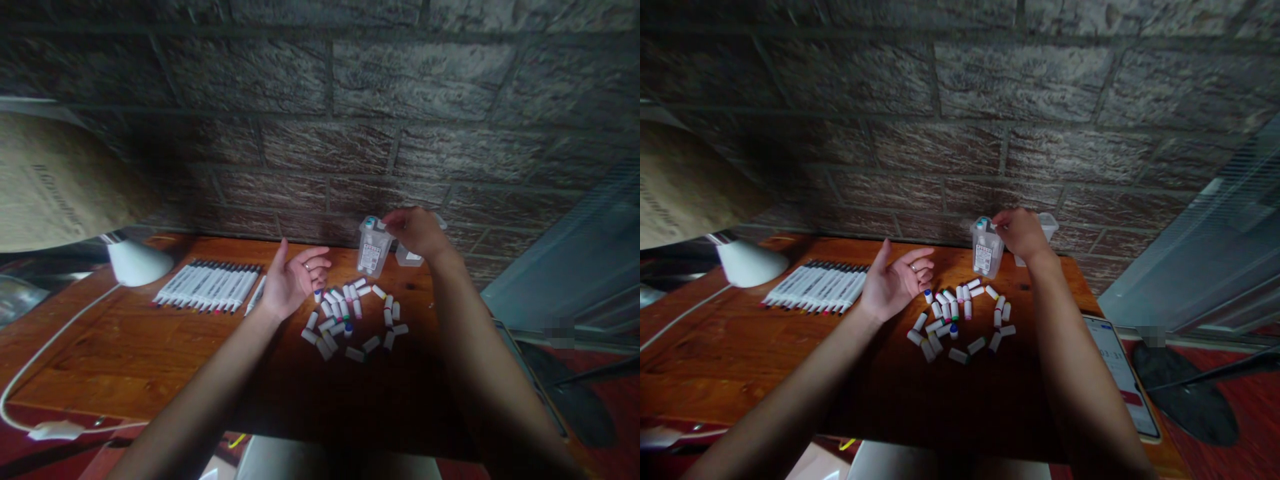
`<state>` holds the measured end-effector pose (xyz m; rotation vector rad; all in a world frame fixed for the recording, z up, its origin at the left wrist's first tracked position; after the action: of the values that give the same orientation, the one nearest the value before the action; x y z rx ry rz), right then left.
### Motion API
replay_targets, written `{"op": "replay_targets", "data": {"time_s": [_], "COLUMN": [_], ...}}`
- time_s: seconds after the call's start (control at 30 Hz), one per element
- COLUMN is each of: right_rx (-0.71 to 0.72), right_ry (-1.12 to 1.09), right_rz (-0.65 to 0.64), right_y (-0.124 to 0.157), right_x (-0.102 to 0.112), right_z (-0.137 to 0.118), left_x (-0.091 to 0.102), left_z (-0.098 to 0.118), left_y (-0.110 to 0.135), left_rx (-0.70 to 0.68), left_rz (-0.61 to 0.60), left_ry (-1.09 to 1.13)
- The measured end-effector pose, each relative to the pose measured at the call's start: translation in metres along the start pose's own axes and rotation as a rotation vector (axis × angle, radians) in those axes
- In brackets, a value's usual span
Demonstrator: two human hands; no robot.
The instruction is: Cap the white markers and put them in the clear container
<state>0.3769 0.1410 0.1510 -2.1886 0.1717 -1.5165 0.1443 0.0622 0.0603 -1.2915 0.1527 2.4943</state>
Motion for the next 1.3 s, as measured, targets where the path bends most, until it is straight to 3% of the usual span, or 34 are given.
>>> {"op": "replay_targets", "data": {"time_s": [0.47,0.7,0.97,1.3], "right_rx": [-0.046,0.096,0.133,0.216], "right_ry": [-0.092,-0.082,-0.065,-0.136], "right_rz": [-0.016,0.188,0.041,-0.096], "right_y": [0.000,-0.001,-0.003,-0.010], "right_x": [0.001,0.009,-0.018,-0.026], "right_z": [0.009,-0.010,-0.014,-0.009], "left_x": [0.001,0.002,0.001,-0.001], "left_z": [-0.001,-0.001,-0.001,-0.003], "left_y": [0.000,0.000,0.001,0.001], "left_rx": [-0.005,0.002,-0.001,0.010], "left_rz": [0.013,0.007,0.006,0.023], "left_ry": [-0.007,0.004,-0.017,-0.040]}}
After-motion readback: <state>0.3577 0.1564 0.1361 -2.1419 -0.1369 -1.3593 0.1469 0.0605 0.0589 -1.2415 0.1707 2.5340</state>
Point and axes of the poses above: each hand's wrist, its own y-axis away from the middle knuckle, its own x-axis out of the back of the hand, z = x × y, the point moved 5 cm from there along -y, towards the middle knuckle, and after that the axes turned 8 degrees about y, right-handed, at the moved point
